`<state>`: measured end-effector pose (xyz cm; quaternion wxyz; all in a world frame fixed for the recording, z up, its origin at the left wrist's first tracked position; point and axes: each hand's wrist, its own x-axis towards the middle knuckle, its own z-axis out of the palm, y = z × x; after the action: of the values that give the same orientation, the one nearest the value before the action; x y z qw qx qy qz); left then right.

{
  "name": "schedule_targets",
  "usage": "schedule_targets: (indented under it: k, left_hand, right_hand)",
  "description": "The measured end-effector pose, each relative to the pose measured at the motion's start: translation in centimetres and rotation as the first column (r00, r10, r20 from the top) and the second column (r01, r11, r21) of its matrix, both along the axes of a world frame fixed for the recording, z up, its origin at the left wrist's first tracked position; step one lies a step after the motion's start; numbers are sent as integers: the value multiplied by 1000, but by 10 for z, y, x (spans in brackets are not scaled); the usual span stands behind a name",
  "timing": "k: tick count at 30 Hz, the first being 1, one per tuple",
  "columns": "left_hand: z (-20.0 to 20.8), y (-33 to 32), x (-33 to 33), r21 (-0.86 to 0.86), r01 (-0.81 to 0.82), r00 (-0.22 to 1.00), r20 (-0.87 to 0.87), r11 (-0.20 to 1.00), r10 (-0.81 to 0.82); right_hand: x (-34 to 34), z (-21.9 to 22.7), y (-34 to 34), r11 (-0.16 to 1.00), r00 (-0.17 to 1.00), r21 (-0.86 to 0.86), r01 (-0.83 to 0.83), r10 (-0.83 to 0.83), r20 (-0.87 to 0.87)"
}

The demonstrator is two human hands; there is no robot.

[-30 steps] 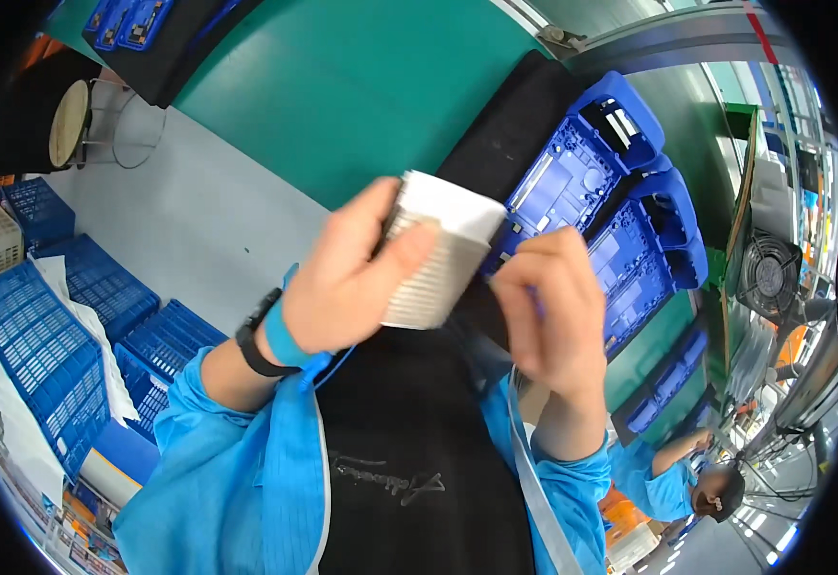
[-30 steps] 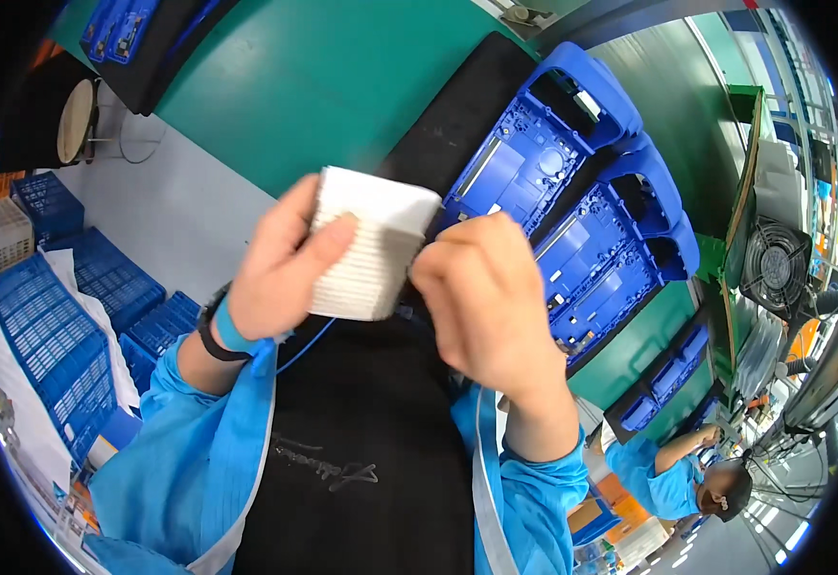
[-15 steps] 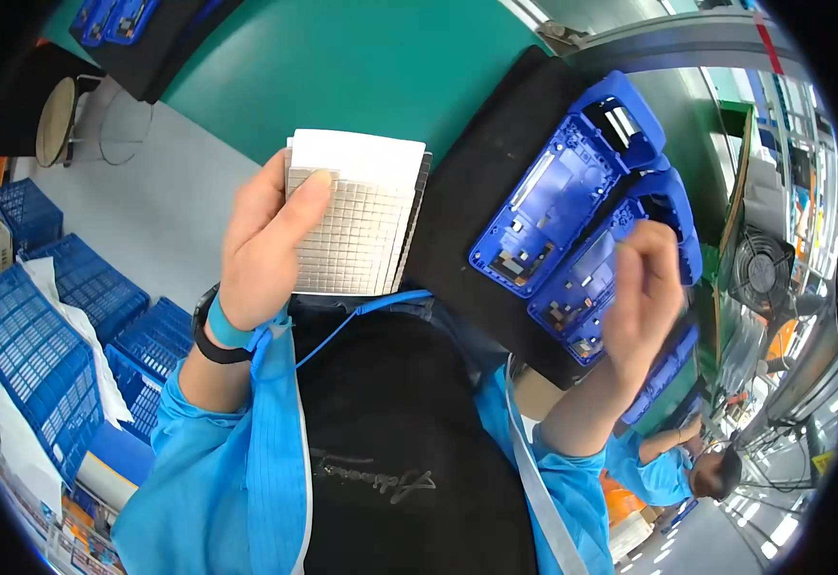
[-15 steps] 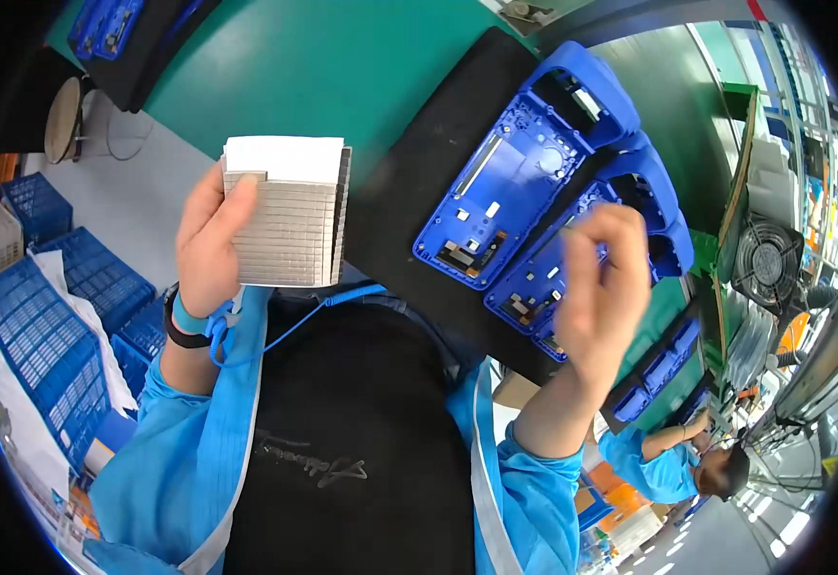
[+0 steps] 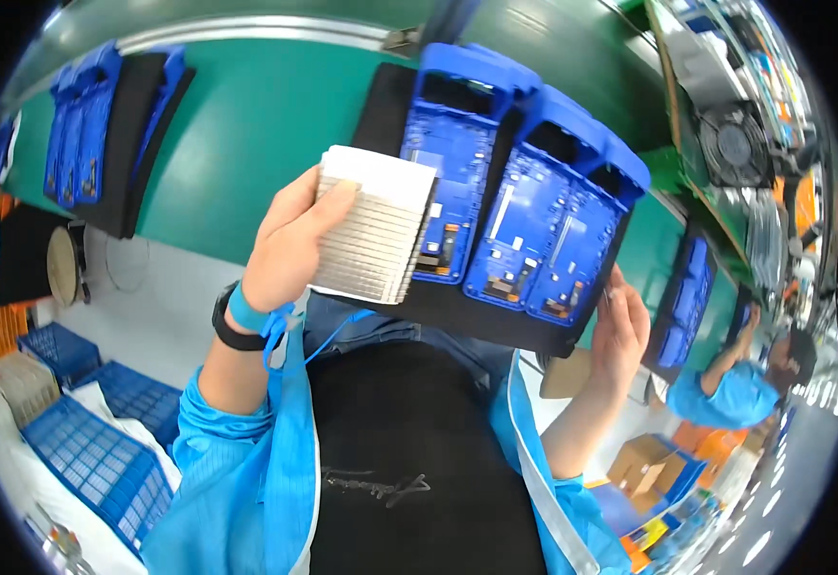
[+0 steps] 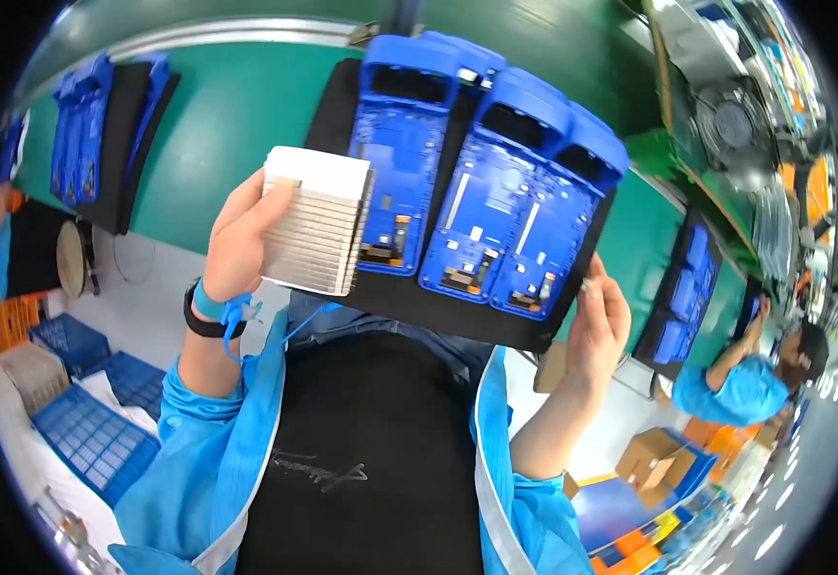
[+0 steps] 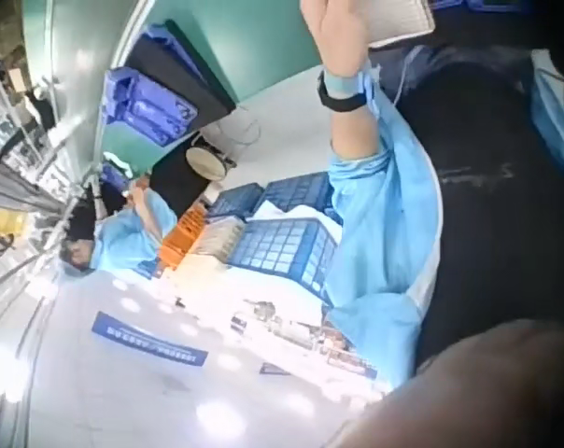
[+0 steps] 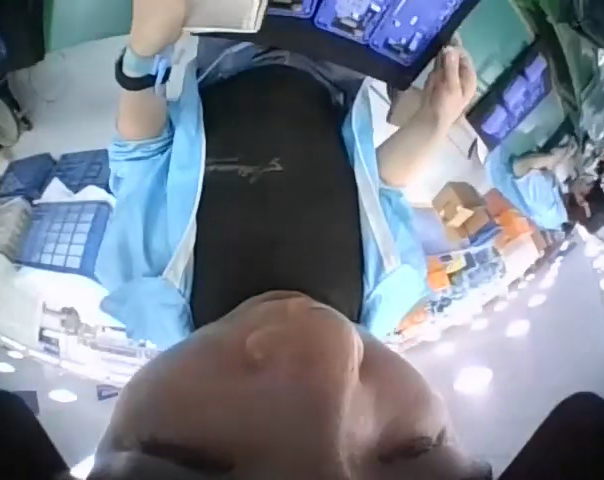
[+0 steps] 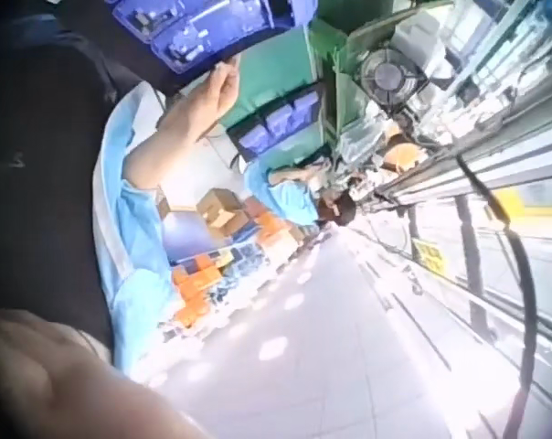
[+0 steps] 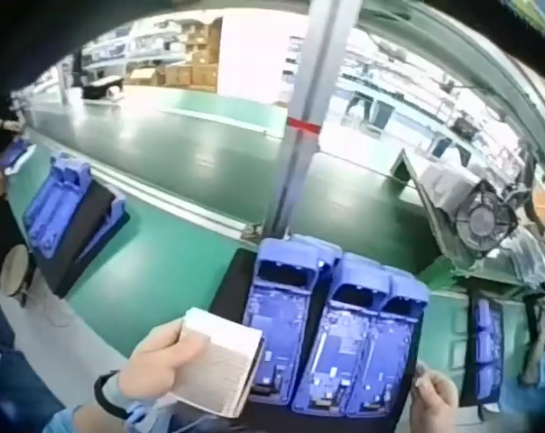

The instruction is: Applying small labels or components to electronic device housings on a factory assembly line.

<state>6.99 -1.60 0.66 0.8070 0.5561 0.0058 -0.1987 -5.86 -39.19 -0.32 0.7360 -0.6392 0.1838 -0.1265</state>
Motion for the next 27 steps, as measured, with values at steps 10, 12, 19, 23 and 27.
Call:
schedule_targets:
  k: [10,12,19,23,27]
  left_hand:
    - [30,-13,-19,81,-197,980,-23,977,199]
    - [35,-11,-21,107,-125,991,-25,986,128]
    - [35,19,-1,-147,80,997,17,986,-79]
    - [2,43,25,-223,206,978,3,953,-210]
    - [-23,56,55,-275,410,894,-66,869,-443]
  right_hand:
    - [14,-8,12,986,980,-22,164,-160,121]
    - [15,-7,10,987,983,-72,146,-137,124]
    - [20,18,29,958,975,-189,217,-201,99]
    - [20,20,38,905,964,-334,262,-235,121]
    - [30,33,56,805,924,-487,338,-382,10]
